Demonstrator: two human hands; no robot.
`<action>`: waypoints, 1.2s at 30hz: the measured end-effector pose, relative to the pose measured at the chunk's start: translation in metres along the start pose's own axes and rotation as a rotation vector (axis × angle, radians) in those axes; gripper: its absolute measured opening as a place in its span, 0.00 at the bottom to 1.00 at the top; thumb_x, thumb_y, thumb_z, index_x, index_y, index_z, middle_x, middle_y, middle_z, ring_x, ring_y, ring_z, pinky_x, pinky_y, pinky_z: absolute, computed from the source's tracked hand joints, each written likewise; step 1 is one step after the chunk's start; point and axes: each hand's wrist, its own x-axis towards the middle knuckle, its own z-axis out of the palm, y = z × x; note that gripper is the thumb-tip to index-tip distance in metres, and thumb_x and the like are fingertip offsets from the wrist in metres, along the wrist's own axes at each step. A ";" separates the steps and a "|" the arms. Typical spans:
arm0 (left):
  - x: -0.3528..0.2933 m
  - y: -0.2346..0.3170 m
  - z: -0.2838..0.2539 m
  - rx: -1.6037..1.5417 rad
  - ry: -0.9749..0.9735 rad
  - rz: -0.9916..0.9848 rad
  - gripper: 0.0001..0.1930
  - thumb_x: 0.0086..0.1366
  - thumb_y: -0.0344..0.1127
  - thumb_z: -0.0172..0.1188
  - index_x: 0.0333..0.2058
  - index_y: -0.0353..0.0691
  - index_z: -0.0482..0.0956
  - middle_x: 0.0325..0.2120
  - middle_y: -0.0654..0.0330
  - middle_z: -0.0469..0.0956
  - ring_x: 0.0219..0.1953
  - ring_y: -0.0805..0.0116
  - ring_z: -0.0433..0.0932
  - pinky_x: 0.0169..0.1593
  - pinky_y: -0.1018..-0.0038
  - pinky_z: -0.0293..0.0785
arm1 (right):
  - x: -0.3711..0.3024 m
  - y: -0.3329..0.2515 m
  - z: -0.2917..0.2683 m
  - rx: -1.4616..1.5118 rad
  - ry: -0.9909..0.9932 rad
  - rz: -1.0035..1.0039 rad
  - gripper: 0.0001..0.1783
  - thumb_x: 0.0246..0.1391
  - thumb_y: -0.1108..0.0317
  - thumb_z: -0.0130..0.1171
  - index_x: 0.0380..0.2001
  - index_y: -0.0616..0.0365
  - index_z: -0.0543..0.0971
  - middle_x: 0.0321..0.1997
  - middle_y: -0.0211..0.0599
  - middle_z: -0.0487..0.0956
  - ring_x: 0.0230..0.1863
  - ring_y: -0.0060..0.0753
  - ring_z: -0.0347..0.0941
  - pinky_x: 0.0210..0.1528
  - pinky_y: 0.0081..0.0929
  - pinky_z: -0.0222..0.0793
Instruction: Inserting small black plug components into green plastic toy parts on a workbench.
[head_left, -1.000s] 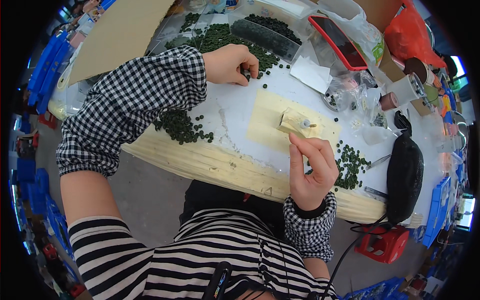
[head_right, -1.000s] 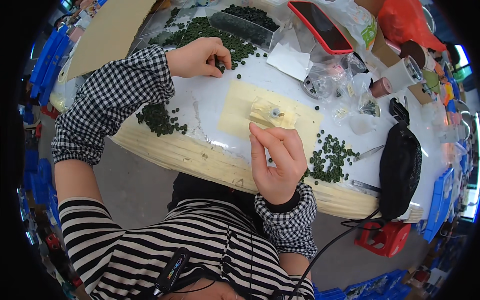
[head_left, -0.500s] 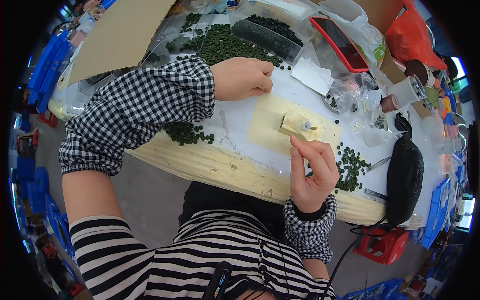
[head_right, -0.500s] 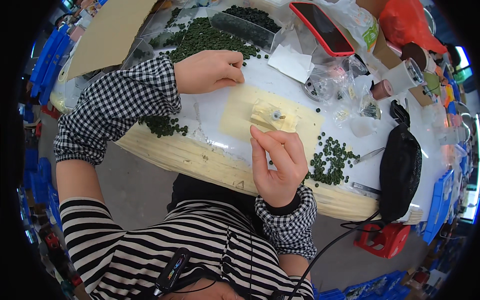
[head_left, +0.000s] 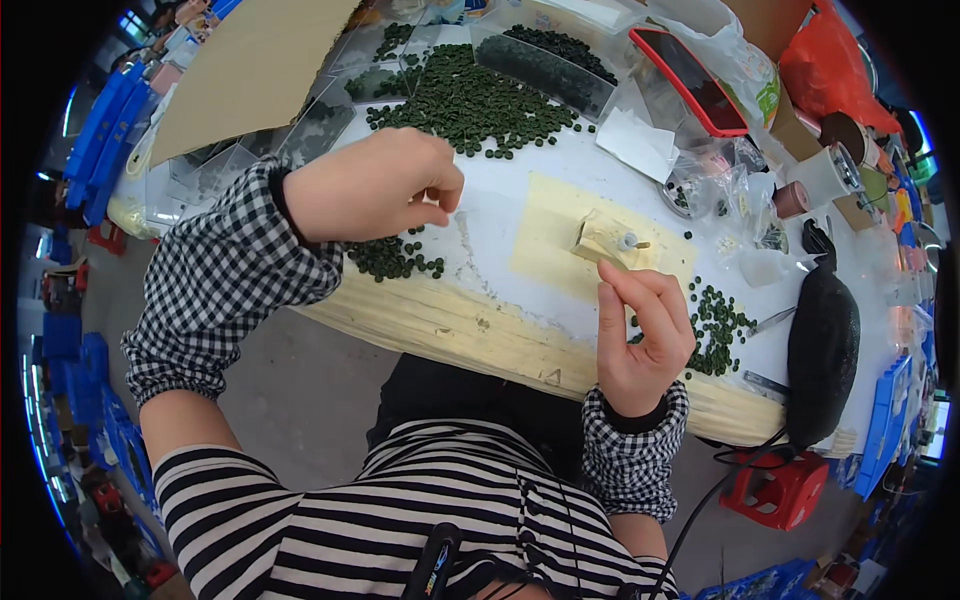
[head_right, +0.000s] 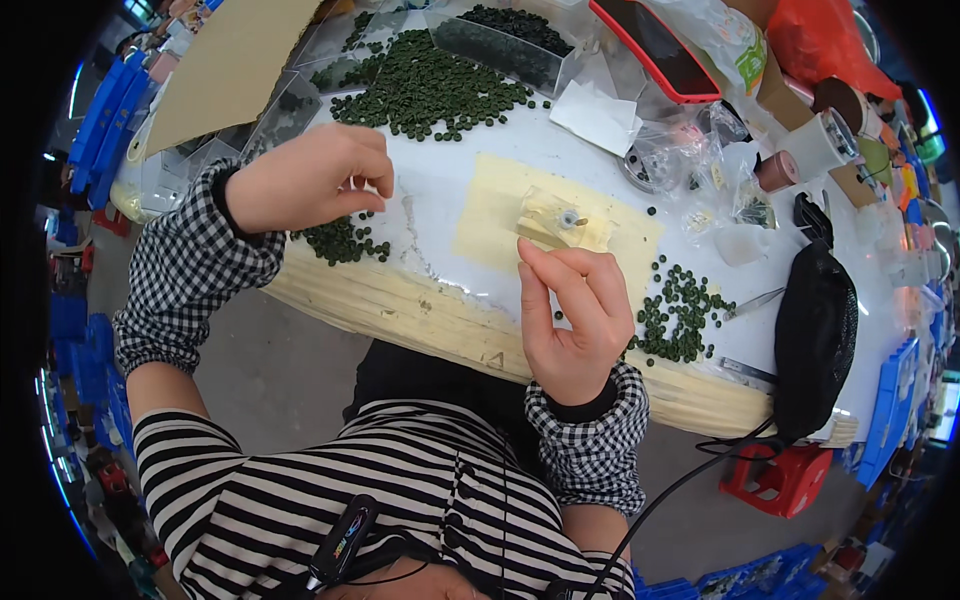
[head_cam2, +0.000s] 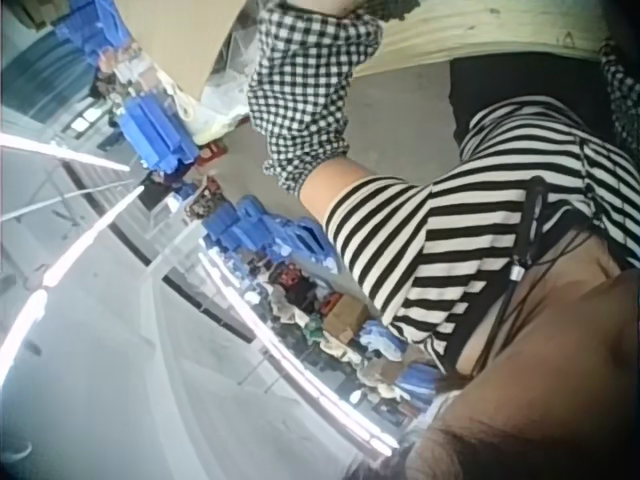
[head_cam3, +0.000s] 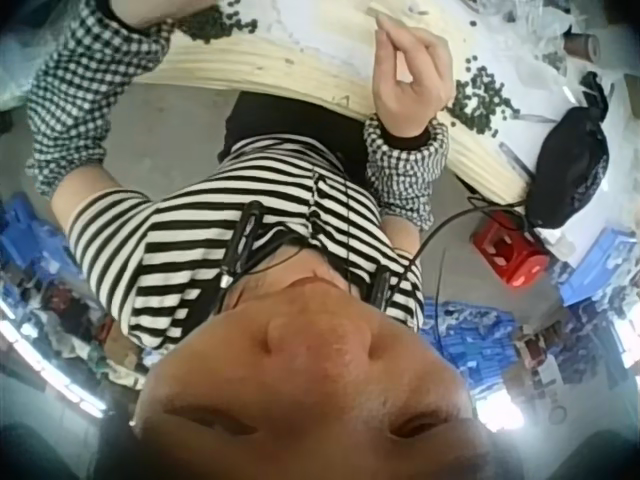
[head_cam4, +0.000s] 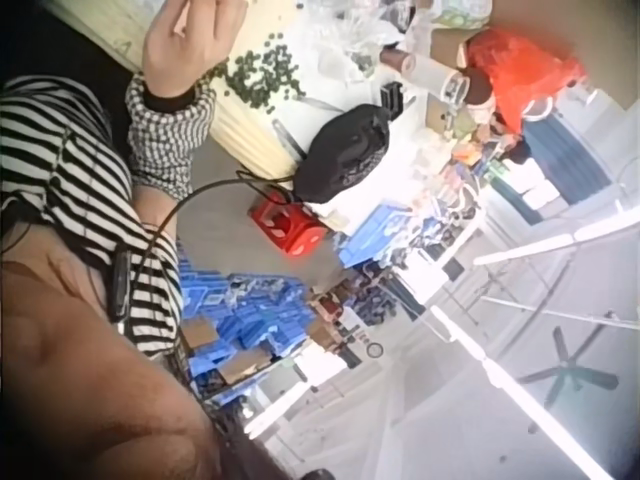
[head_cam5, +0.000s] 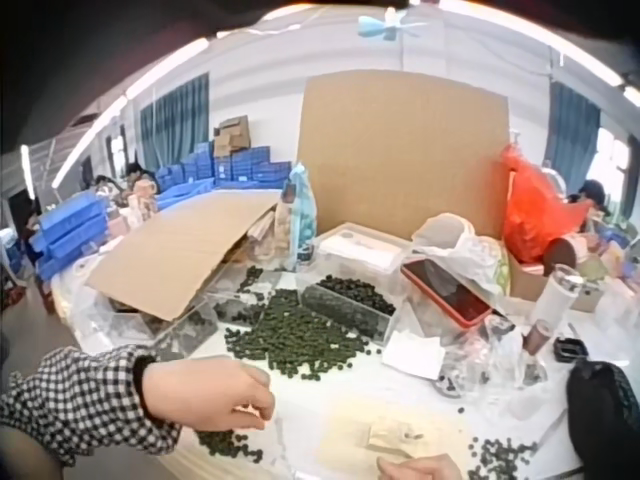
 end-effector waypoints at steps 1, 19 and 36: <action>-0.009 0.002 0.004 -0.069 -0.046 0.003 0.06 0.55 0.27 0.66 0.29 0.33 0.78 0.26 0.56 0.74 0.27 0.61 0.76 0.30 0.69 0.73 | 0.000 0.000 0.001 0.000 0.000 -0.003 0.14 0.45 0.82 0.64 0.37 0.60 0.84 0.29 0.35 0.76 0.29 0.30 0.71 0.30 0.22 0.66; -0.035 0.011 0.053 0.098 0.135 0.006 0.06 0.54 0.27 0.64 0.30 0.37 0.76 0.29 0.57 0.74 0.30 0.56 0.75 0.34 0.66 0.72 | -0.001 0.000 -0.002 -0.013 0.029 0.000 0.13 0.45 0.82 0.65 0.38 0.60 0.84 0.30 0.36 0.77 0.29 0.28 0.72 0.30 0.20 0.67; -0.010 0.070 0.107 -1.006 0.507 -0.064 0.09 0.62 0.21 0.58 0.41 0.31 0.79 0.34 0.55 0.81 0.35 0.70 0.81 0.40 0.79 0.78 | -0.022 0.003 -0.048 -0.351 -0.306 0.062 0.08 0.38 0.76 0.68 0.26 0.57 0.80 0.28 0.31 0.74 0.37 0.38 0.68 0.40 0.33 0.63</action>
